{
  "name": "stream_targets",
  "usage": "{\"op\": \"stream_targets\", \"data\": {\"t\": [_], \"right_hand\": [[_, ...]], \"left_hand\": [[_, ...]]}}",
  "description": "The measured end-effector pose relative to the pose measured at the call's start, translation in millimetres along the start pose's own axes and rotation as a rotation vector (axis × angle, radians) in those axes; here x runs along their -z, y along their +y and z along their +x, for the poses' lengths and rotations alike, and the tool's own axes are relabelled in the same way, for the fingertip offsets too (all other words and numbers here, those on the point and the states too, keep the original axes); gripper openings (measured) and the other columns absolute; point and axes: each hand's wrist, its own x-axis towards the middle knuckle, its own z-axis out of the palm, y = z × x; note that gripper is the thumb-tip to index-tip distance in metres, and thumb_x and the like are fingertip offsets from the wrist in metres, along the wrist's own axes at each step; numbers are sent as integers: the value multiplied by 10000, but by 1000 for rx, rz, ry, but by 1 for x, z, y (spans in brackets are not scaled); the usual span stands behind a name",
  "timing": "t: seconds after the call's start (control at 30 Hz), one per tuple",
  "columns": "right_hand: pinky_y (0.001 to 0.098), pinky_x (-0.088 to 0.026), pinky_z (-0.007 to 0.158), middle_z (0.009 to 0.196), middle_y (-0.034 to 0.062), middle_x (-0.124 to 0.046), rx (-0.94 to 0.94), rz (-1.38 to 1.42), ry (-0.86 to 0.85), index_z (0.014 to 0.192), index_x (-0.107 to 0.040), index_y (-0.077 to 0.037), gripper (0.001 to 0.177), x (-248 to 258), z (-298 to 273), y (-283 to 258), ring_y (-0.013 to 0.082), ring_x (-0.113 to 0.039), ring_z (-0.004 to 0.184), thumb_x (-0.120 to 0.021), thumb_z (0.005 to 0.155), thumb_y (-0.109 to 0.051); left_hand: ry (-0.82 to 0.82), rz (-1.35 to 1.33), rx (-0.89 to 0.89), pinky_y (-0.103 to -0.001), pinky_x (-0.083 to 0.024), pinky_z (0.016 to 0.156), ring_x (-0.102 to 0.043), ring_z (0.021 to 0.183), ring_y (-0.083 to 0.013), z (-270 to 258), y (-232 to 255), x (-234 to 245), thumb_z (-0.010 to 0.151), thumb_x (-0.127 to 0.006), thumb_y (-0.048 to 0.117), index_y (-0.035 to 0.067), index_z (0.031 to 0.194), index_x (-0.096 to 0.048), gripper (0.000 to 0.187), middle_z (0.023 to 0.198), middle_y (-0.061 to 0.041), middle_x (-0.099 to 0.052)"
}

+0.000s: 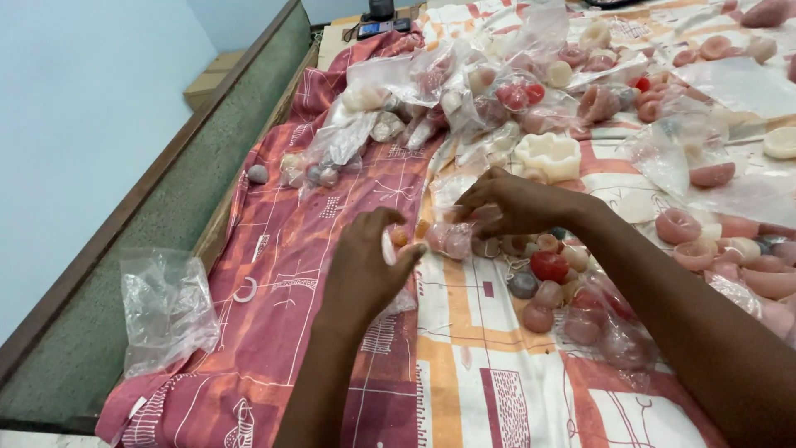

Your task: The person is seen putting small candle-like items into plastic bags and then placing the bags into a cardboard box.

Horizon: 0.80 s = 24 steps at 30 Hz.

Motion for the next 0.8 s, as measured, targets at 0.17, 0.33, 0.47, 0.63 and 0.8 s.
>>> {"op": "stream_targets", "data": {"t": [0.17,0.33,0.47,0.63,0.8], "right_hand": [[397,-504,1038,1283,-27,-739,76,178,80,1223,-767,-250,353,9,-6,-2,186,-650,1204,-767,873,-291],[359,-562,1023,1290,61,-769,254,506,110,1313,-743,-132,380,7,-4,2,168,-710,1185,-754,934,-165],[278,-576,899,1207,69,-778,40,698,146,1336,-706,-73,432,-1,-1,-2,84,-687,998,-746,906,-82],[270,-626,905,1081,44,-784,-56,799,238,1297,-683,-79,427,7,-5,-5,85,-744,954,-740,873,-81],[253,-600,881,1034,47,-802,-59,697,187,1227,-763,-35,313,2,-5,3,79,-733,947,-749,931,-137]], "left_hand": [[22,-359,-54,-461,-480,1007,-578,1238,-316,51,-16,-66,889,-785,388,88,1395,-515,647,1360,-162,-605],[-167,-1004,116,-325,-506,754,-660,983,-174,58,-41,-72,950,-696,349,103,1489,-471,635,1178,-115,-710],[-149,-1055,68,-276,-573,697,-718,835,-115,59,-53,-76,944,-750,200,35,1367,-598,479,970,-71,-776],[-112,-1060,85,-261,-592,674,-728,770,-102,54,-35,-84,913,-736,163,117,1368,-582,482,860,-65,-761],[-93,-1119,15,-247,-613,724,-742,819,-99,54,-36,-91,955,-718,214,58,1100,-691,215,894,-35,-773]]}}
